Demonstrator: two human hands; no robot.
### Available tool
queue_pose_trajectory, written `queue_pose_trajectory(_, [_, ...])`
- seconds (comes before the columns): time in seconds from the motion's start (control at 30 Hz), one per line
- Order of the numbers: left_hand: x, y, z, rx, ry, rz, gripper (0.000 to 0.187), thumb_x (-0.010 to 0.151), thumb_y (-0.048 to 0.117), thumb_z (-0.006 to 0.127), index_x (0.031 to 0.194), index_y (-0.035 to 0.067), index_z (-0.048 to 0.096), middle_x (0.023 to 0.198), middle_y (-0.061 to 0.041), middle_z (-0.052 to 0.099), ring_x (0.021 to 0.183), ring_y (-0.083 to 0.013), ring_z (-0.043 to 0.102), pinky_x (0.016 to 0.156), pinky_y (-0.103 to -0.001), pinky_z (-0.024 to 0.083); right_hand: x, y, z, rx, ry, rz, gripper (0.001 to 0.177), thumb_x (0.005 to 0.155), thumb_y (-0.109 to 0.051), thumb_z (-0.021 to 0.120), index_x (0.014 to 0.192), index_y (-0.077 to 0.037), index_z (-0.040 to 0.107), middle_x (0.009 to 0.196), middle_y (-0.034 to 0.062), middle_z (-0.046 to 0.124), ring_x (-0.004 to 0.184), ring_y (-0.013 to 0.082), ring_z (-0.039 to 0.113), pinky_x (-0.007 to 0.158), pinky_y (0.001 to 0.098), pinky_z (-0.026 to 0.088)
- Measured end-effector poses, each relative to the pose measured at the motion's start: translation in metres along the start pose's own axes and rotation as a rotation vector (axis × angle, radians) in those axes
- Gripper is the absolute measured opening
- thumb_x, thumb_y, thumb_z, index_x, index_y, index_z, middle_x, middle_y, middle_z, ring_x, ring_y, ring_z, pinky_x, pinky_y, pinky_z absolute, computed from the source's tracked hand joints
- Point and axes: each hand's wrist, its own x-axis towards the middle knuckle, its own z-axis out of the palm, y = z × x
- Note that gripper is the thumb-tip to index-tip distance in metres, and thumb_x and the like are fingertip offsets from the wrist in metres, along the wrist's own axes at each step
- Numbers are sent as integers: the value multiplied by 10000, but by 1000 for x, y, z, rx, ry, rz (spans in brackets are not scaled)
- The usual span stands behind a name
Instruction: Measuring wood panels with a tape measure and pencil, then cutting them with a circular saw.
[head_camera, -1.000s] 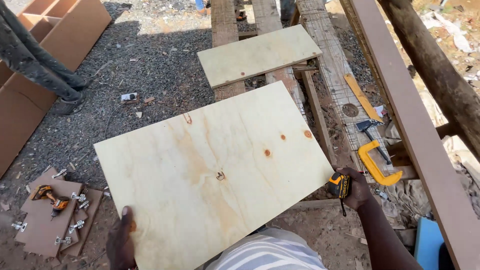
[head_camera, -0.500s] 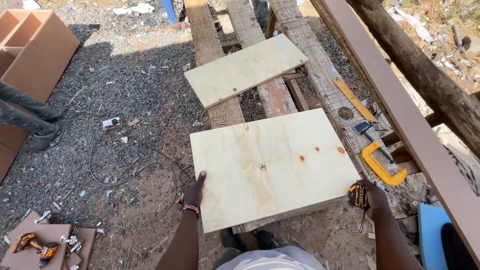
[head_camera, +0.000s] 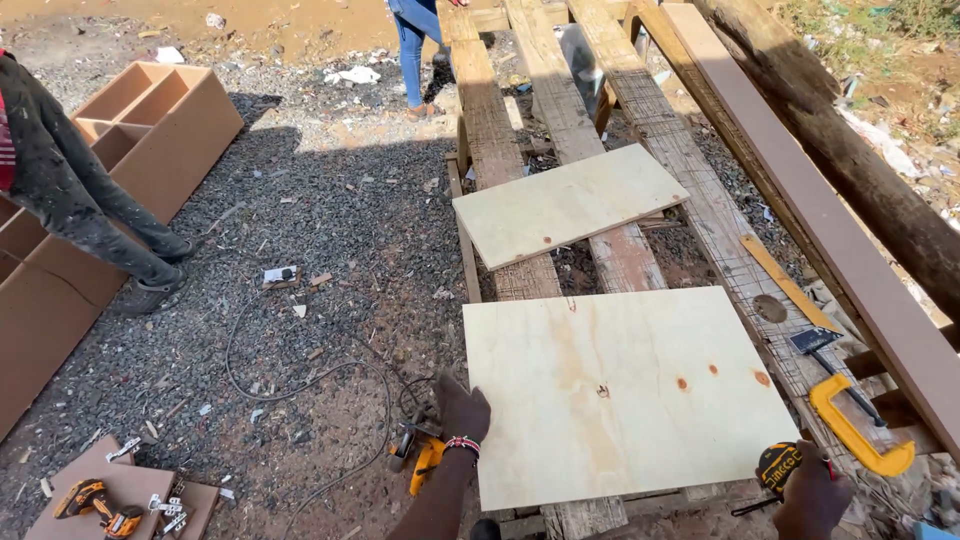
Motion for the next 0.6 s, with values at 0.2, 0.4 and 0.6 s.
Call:
queue_pose_trajectory(0.2, [-70,126,-44,-405,-534,272,289,1115,437,695,1190,180,803,1189,-30,876,1109,-183,815,993,-362,667,-261,-99,-17,-223,-870,-181,547,1129,-498,802,933,-1,684,809,169,584,768,284,577,736,401,392])
queue_pose_trajectory(0.4, [-154,129,-36,-1122,-1004,-551,401,1109,542,825,1141,151,745,960,-26,725,895,-178,749,770,-320,549,-410,-142,-27,-425,-1026,-155,456,1134,-482,675,1312,-117,882,985,183,954,935,257,906,833,401,696])
queue_pose_trajectory(0.6, [-160,143,-79,-973,-1124,-510,602,1054,657,763,1287,103,720,1243,-123,790,1204,-278,787,1123,-425,633,-356,-64,-14,-600,-1057,-579,370,1152,-540,618,1100,-231,814,1061,39,808,1110,222,711,1015,373,548])
